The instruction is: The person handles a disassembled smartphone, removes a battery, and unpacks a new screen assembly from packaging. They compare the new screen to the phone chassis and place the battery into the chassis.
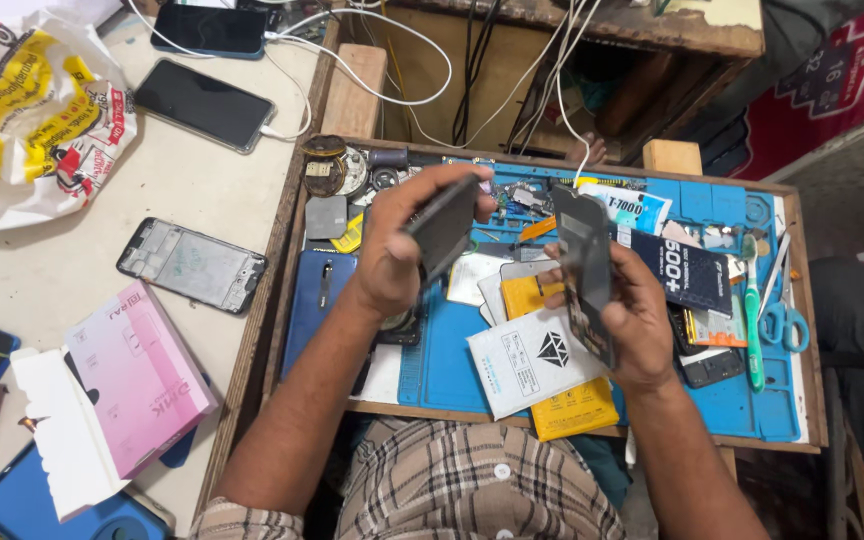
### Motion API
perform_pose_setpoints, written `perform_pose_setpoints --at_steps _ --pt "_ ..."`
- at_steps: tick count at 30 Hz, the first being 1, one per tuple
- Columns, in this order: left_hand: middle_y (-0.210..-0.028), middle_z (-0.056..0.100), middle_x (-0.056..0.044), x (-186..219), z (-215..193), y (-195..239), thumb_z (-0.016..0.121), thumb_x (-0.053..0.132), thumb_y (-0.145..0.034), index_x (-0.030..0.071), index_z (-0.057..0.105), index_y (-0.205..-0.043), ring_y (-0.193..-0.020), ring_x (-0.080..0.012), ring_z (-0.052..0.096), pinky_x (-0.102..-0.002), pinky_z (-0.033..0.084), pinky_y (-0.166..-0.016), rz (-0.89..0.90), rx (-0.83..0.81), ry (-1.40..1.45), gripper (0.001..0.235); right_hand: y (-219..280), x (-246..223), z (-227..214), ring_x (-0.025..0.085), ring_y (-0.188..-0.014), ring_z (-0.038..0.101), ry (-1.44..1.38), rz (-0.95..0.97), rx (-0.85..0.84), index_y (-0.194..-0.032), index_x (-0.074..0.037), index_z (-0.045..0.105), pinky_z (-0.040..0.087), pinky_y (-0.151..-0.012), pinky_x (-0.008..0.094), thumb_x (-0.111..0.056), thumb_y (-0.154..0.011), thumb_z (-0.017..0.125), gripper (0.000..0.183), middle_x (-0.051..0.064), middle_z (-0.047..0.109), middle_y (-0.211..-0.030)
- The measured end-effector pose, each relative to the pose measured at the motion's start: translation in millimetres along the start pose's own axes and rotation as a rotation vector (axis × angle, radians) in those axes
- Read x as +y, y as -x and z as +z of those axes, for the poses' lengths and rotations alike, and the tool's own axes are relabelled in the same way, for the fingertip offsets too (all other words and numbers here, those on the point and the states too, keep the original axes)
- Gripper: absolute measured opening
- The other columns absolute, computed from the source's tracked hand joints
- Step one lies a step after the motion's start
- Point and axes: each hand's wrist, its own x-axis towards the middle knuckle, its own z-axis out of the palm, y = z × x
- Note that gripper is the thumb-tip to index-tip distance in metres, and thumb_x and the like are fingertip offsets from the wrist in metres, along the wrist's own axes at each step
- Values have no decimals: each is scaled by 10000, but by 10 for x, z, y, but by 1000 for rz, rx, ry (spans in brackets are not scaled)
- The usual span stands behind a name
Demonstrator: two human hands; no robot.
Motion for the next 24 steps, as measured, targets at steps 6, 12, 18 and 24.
perform_pose_setpoints --at_steps 6,12,18,24 --pt "-1162 694 -164 -340 266 214 252 805 -978 -26 529 -1432 -1101 -275 677 -424 547 -1039 -240 264 707 986 -17 -117 152 291 -1313 650 316 -70 -50 -1495 3 479 573 -1084 422 -331 -931 789 725 208 606 -1463" --pt "-1112 686 -143 -348 464 146 253 767 -1019 -11 575 -1363 -1044 -249 656 -405 542 -952 -307 430 742 910 -88 -134 204 239 -1296 625 500 -64 -43 -1462 13 548 507 -1112 378 -241 -885 795 677 154 638 -1401" --pt "-1140 637 -102 -284 570 128 273 728 -1026 14 577 -1366 -1058 -204 616 -391 530 -977 -318 480 627 847 -82 -177 224 216 -1255 646 686 -112 -49 -1439 0 555 500 -1126 367 -172 -818 806 692 144 656 -1352" --pt "-1137 643 -75 -277 627 136 174 784 -997 28 585 -1354 -1068 -173 612 -324 502 -1017 -249 430 608 931 -121 -159 361 192 -1161 695 856 -169 -2 -1424 -9 574 557 -1065 341 -176 -779 850 721 123 688 -1261"
